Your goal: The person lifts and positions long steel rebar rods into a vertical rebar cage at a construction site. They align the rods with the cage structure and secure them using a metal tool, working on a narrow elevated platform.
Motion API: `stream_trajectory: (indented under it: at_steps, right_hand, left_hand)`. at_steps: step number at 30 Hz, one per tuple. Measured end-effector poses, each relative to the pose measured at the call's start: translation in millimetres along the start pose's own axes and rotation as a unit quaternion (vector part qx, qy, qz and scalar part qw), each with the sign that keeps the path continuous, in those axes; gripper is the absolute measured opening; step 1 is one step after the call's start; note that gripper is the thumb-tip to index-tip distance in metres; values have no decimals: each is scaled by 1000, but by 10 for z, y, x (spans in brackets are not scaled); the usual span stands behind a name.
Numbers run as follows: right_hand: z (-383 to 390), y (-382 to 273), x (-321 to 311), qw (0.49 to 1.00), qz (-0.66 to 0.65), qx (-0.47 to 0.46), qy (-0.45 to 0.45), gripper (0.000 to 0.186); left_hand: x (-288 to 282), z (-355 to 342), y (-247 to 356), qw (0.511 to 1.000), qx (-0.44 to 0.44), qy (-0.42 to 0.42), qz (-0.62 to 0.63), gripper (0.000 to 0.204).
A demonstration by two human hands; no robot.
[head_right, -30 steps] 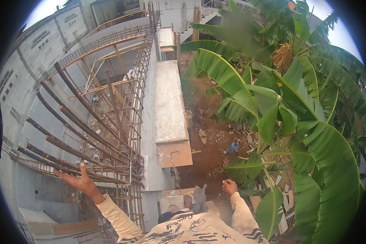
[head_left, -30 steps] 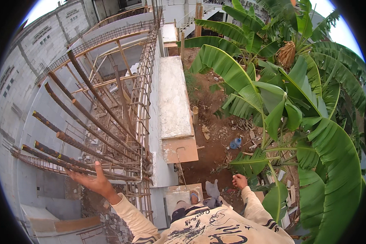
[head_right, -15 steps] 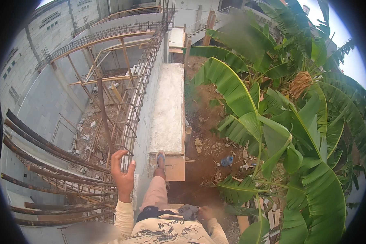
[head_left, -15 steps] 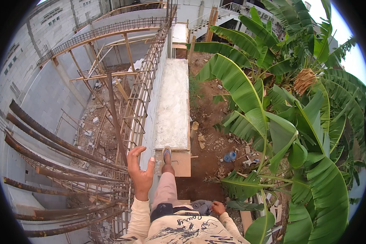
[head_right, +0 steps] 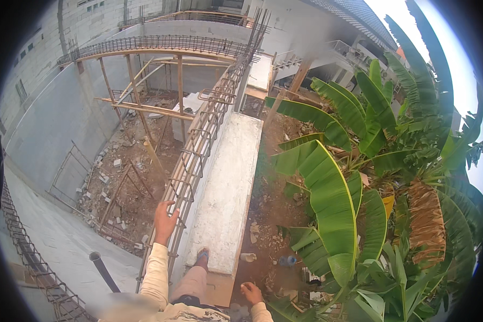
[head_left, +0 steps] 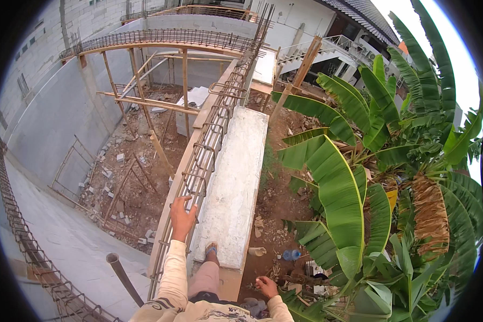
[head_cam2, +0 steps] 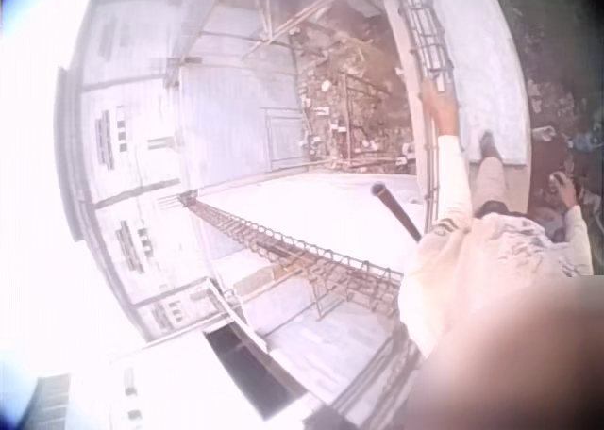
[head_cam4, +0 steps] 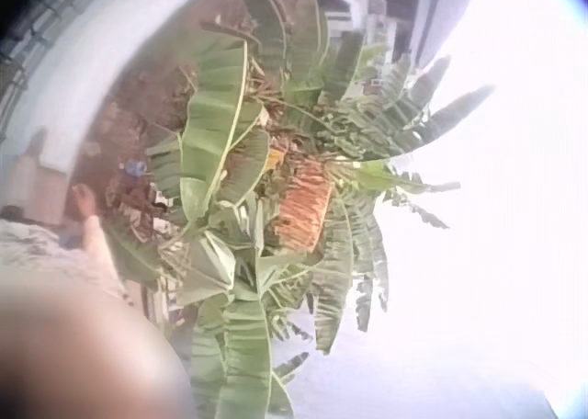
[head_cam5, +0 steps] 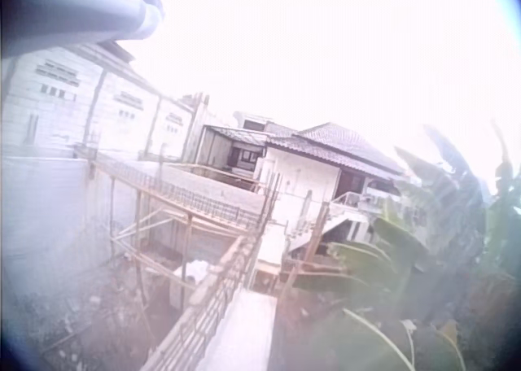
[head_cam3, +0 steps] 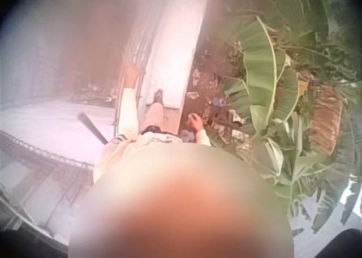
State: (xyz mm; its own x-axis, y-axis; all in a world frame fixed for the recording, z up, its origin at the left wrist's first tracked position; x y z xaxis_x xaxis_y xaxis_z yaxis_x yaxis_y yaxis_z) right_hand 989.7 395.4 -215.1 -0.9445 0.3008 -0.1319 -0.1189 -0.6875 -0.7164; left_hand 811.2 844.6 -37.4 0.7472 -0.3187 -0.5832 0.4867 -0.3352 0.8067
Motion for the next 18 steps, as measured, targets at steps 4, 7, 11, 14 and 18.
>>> stream_trajectory:
  at_steps: [4, 7, 11, 14, 18]
  right_hand:
    - [-258, -184, -483, 987, -93, 121, 45, 27]
    - [-223, -242, -813, 956, -198, 172, 132, 23]
    - [-405, -383, -994, 908, -318, 205, 179, 23]
    - [-808, -543, -1137, 901, -331, 218, 178, 23]
    - [-1740, -811, -1567, 957, -198, 188, 102, 23]
  left_hand:
    - [-199, -931, -39, 999, -30, -5, 44, 28]
    - [-241, -1357, -30, 994, -66, -26, 78, 25]
    - [-132, -1799, -32, 988, -94, -43, 117, 26]
    - [25, -2084, -21, 984, -100, -40, 141, 26]
    - [256, -2364, 3, 983, -122, -23, 134, 24]
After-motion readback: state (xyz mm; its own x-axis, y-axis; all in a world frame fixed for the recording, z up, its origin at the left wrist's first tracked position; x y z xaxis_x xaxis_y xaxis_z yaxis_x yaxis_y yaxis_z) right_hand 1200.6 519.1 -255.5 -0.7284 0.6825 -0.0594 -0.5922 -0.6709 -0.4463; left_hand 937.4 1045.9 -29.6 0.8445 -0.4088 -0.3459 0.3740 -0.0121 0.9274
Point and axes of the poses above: each hand's wrist, its own z-axis away from the middle knuckle, its own x-axis out of the palm, y = z × x, the point moved 3 cm from there along -z, towards the middle knuckle, and after that the axes turned 15 degrees about -y, right-handed, at the moved point
